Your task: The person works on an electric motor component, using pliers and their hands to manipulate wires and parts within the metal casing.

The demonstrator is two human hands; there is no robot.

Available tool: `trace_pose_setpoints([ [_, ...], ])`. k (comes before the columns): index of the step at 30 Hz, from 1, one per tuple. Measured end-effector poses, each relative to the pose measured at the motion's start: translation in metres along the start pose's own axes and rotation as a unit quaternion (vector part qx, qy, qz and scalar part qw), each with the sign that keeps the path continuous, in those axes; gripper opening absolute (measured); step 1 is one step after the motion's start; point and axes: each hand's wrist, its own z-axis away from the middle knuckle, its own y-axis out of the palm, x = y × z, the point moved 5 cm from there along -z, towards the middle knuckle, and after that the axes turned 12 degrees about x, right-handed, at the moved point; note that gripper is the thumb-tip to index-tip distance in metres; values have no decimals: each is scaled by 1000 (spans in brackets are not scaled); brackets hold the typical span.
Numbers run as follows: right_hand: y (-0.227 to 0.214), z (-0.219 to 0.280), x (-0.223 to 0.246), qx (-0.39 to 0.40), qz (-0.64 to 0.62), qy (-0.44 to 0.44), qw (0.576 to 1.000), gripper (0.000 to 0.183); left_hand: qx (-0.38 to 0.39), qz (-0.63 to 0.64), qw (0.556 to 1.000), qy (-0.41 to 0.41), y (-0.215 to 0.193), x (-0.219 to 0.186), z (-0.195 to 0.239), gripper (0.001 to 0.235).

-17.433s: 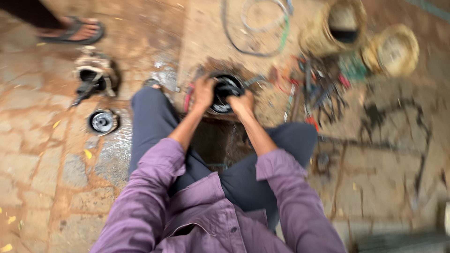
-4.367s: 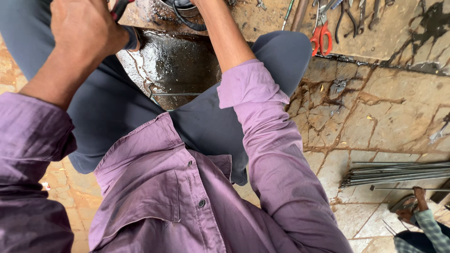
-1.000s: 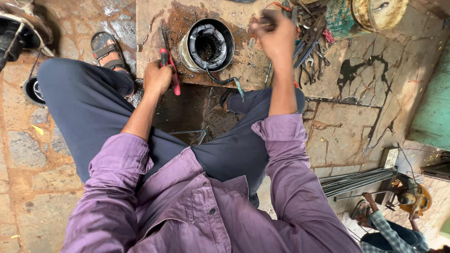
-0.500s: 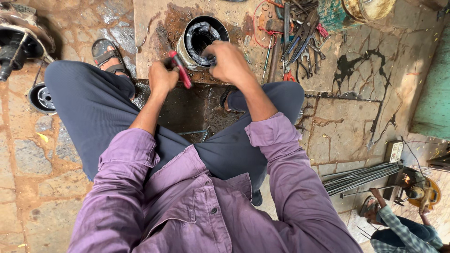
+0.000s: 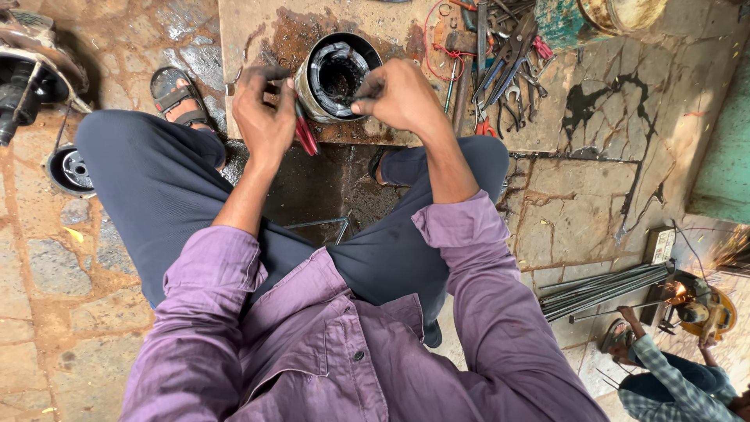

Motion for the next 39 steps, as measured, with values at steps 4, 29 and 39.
trace_pose_setpoints([
  [4, 2, 7, 2, 36, -8, -7, 999, 26, 25, -78, 992, 100, 2, -34, -3, 10],
  [29, -5, 17, -53, 24, -25, 191, 981, 65, 187, -117, 968, -119, 45, 6, -48, 62],
  [39, 51, -51, -74, -40, -73, 283, 955, 55, 267, -167, 933, -173, 57, 7, -75, 65],
])
